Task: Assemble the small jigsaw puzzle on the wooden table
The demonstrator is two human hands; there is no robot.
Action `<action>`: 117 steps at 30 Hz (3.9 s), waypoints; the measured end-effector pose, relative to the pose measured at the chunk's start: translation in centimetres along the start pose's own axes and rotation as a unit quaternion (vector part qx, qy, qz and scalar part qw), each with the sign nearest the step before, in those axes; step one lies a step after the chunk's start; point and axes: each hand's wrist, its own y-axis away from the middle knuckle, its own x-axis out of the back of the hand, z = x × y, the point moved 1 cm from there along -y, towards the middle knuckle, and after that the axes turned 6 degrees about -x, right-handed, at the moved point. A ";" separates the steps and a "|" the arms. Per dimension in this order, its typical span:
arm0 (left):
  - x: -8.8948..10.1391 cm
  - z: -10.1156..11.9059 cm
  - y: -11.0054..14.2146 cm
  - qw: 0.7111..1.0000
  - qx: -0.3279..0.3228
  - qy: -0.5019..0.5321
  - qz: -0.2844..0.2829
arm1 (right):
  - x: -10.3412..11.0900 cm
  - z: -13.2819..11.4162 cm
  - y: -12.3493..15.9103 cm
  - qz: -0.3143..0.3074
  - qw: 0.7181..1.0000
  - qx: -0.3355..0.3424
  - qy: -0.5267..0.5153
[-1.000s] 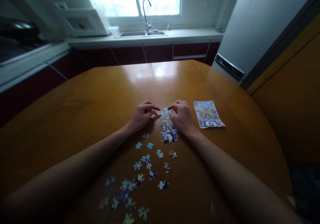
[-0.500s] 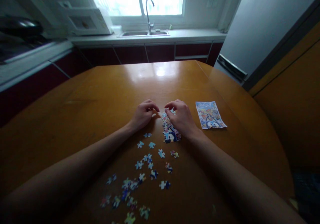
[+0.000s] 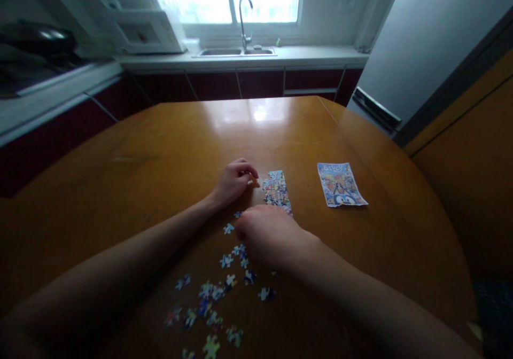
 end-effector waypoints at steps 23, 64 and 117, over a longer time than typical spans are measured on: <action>0.0 0.2 0.0 1.000 0.004 0.015 -0.007 | -2.1 -0.7 0.4 0.008 0.997 0.056 0.048; 0.5 1.3 0.5 0.991 -0.128 -0.010 -0.036 | -0.5 9.2 -4.2 0.374 0.804 -0.084 -0.455; 0.0 0.7 0.3 0.981 -0.118 -0.122 -0.092 | -0.4 11.3 -4.7 0.408 0.876 -0.173 -0.189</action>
